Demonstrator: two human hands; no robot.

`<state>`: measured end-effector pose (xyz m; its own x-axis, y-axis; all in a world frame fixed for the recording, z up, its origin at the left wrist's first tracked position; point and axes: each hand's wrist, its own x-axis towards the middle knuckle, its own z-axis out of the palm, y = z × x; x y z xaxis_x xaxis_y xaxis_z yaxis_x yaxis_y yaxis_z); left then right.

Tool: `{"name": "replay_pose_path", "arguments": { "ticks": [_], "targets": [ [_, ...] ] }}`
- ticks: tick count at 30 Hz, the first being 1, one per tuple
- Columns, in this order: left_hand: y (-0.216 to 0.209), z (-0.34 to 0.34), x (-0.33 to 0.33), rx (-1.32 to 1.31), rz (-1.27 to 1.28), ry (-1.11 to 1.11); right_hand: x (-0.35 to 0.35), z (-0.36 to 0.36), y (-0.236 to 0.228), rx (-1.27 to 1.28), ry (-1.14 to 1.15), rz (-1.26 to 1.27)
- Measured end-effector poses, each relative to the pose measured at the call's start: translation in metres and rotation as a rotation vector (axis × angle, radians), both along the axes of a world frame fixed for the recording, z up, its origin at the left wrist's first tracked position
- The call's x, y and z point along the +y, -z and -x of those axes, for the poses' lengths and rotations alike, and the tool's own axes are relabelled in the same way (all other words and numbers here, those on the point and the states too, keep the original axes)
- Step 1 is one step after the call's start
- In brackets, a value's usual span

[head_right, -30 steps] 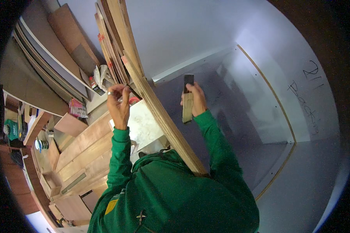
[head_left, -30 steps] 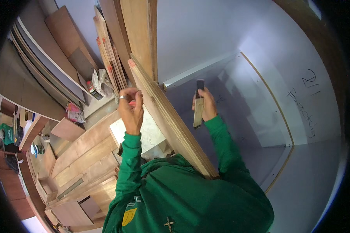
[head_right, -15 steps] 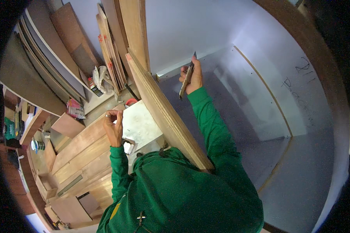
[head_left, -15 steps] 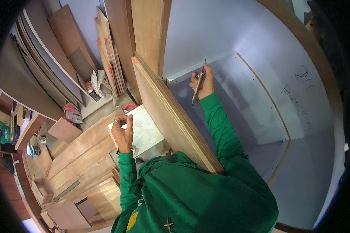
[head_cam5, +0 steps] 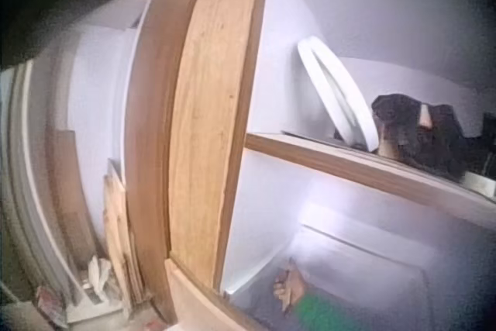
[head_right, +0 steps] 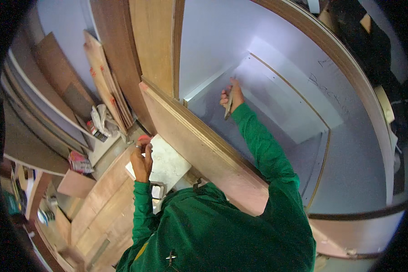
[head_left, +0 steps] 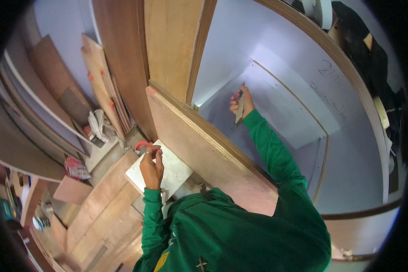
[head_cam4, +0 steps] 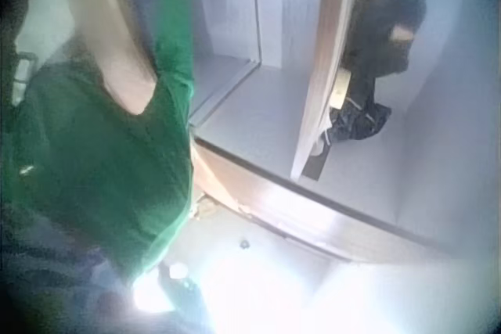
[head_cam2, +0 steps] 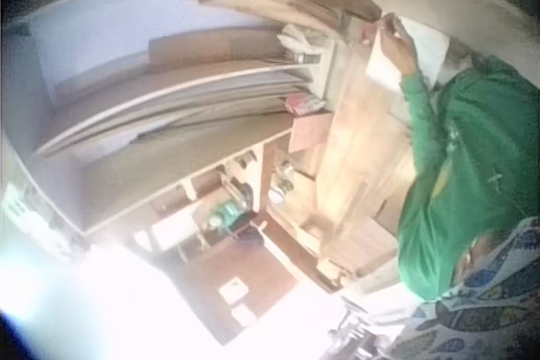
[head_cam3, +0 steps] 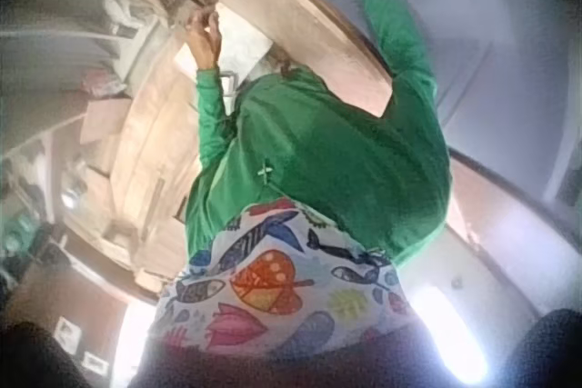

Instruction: The person applies a long strip of edging material to the interior seams of a wooden cabinet box, pressing it into place by hand and trimming it with scissors and a small scraper tool.

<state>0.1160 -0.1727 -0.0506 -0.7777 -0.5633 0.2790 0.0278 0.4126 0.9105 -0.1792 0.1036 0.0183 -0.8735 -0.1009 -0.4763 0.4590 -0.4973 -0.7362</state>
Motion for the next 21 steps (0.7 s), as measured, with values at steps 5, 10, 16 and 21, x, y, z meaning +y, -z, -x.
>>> {"name": "replay_pose_path", "arguments": {
  "ticks": [5, 10, 16, 21],
  "targets": [
    [-0.003, 0.020, -0.005, 0.083, 0.175, 0.186, -0.044, -0.009, 0.008, 0.064, 0.008, -0.108],
    [-0.028, 0.048, 0.014, 0.169, 0.121, 0.392, -0.078, -0.018, 0.011, 0.008, 0.126, -0.220],
    [-0.066, 0.099, 0.049, 0.417, 0.188, 0.512, -0.074, -0.027, 0.020, 0.014, 0.230, -0.197],
    [-0.074, 0.126, 0.073, 0.449, 0.389, 0.542, -0.095, -0.024, 0.030, -0.042, 0.172, -0.221]
  ]
}}
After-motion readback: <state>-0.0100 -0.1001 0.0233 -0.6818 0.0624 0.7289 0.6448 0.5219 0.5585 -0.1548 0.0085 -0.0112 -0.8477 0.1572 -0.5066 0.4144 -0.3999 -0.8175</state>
